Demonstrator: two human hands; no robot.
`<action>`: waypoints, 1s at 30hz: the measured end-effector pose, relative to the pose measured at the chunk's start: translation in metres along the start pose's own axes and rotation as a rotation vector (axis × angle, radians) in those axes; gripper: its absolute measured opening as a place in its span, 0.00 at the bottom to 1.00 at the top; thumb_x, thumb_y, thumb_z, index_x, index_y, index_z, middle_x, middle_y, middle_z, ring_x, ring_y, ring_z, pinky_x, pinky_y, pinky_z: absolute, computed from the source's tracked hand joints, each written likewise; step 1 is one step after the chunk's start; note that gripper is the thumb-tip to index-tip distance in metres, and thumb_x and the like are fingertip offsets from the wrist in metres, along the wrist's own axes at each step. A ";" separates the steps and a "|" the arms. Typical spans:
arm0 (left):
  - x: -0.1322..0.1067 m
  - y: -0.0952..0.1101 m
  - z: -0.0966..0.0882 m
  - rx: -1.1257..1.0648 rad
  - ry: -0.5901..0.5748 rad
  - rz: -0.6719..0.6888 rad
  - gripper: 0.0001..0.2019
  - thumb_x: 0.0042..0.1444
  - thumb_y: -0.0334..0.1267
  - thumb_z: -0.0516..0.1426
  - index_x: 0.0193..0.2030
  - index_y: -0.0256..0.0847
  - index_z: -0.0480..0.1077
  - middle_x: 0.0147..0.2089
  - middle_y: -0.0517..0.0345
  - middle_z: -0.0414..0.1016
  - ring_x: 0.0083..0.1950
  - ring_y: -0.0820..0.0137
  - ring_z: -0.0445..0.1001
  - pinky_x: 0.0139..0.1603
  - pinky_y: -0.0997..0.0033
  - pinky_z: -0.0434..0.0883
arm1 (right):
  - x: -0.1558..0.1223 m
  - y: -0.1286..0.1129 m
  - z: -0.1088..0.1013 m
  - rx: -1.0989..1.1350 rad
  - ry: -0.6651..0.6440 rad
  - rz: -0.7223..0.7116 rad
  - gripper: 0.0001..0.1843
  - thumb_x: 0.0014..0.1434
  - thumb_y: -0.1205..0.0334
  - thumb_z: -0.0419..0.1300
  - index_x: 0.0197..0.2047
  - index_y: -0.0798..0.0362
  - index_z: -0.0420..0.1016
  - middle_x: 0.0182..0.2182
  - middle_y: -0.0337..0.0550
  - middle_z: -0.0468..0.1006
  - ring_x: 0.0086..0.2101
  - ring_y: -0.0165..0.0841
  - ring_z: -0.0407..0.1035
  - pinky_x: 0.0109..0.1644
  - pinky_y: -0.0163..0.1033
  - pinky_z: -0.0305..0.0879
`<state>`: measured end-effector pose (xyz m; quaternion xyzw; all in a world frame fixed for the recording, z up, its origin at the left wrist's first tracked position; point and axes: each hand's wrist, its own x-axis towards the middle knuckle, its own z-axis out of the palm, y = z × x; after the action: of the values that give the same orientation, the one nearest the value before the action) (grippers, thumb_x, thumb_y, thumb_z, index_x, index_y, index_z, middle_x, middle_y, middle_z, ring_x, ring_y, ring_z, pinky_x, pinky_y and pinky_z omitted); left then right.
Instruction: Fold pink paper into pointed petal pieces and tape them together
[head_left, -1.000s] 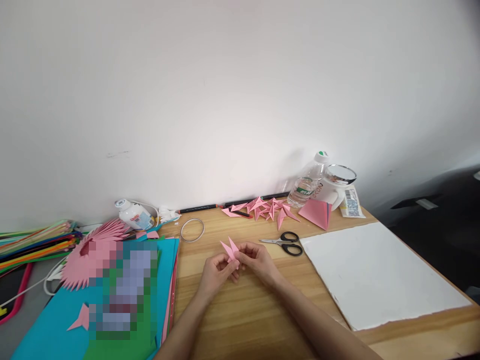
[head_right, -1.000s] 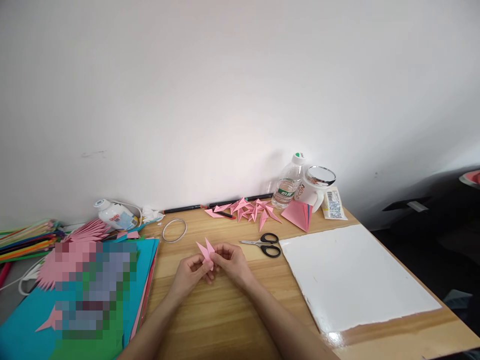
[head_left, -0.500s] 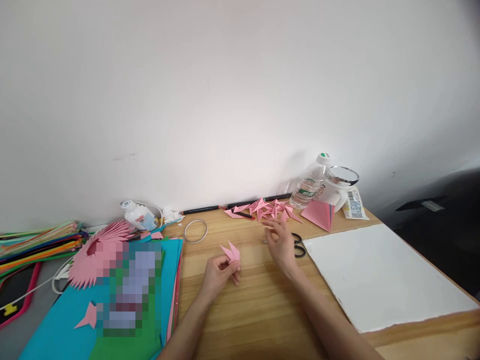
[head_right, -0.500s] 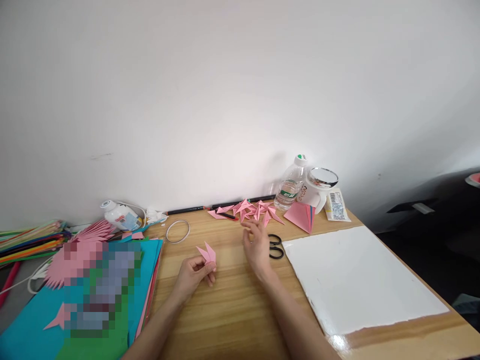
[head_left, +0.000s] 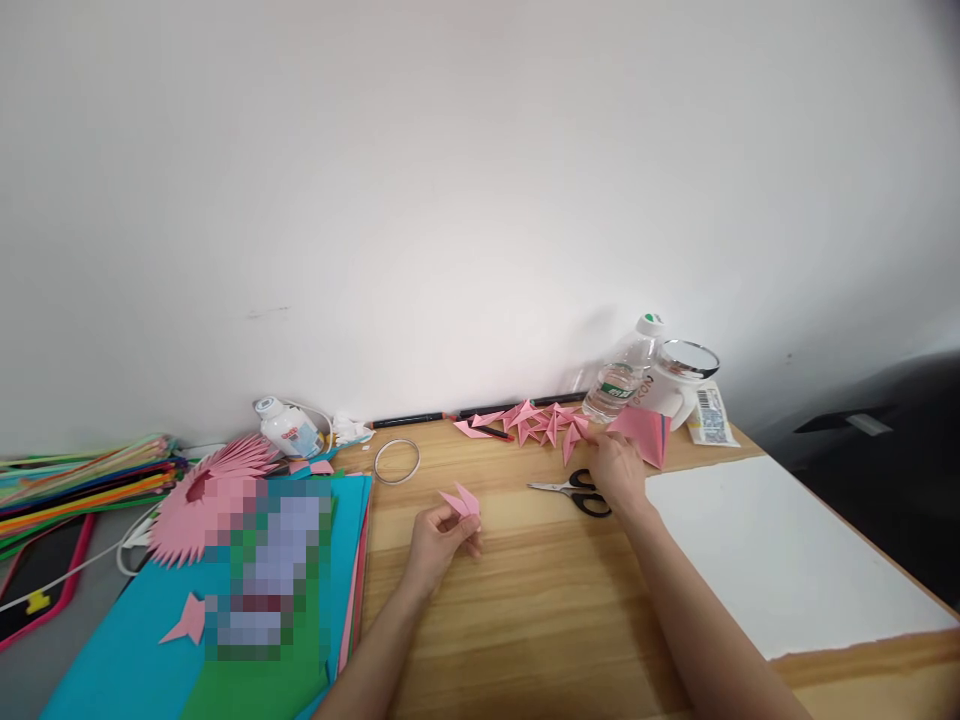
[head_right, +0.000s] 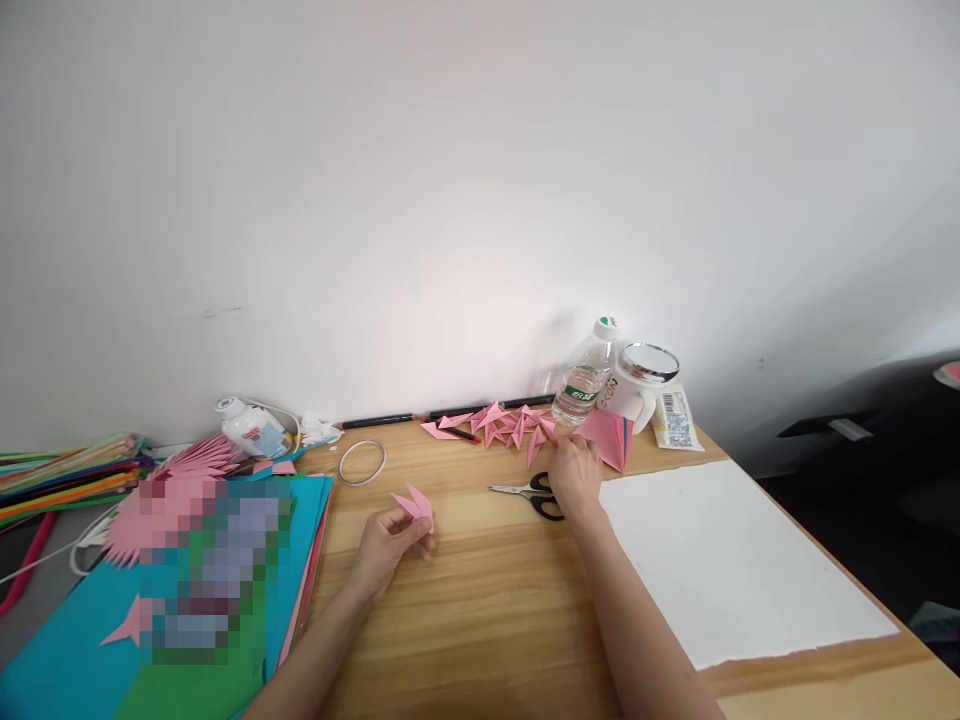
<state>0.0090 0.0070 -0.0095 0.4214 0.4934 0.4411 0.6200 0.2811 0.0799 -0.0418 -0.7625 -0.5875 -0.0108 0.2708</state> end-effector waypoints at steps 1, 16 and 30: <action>0.000 0.000 0.000 -0.005 0.003 0.001 0.13 0.39 0.43 0.64 0.23 0.33 0.71 0.18 0.57 0.72 0.19 0.72 0.69 0.20 0.73 0.68 | -0.002 0.000 0.000 0.008 -0.001 -0.003 0.19 0.49 0.77 0.46 0.36 0.62 0.77 0.33 0.58 0.74 0.38 0.43 0.66 0.40 0.43 0.59; 0.003 -0.005 -0.002 -0.089 0.057 0.016 0.12 0.39 0.40 0.65 0.24 0.33 0.71 0.20 0.57 0.71 0.21 0.73 0.68 0.19 0.74 0.68 | -0.022 -0.037 -0.033 0.709 0.196 0.011 0.13 0.54 0.57 0.56 0.38 0.56 0.73 0.35 0.48 0.75 0.33 0.36 0.71 0.39 0.41 0.69; 0.001 0.002 0.000 -0.139 0.077 0.046 0.12 0.37 0.40 0.66 0.25 0.33 0.72 0.25 0.56 0.71 0.27 0.71 0.68 0.21 0.74 0.70 | -0.056 -0.094 -0.017 1.364 -0.712 0.109 0.19 0.44 0.50 0.66 0.32 0.55 0.67 0.24 0.40 0.74 0.24 0.29 0.69 0.29 0.35 0.66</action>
<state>0.0086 0.0087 -0.0078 0.3715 0.4751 0.5042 0.6181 0.1839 0.0384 -0.0081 -0.4121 -0.4774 0.6131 0.4758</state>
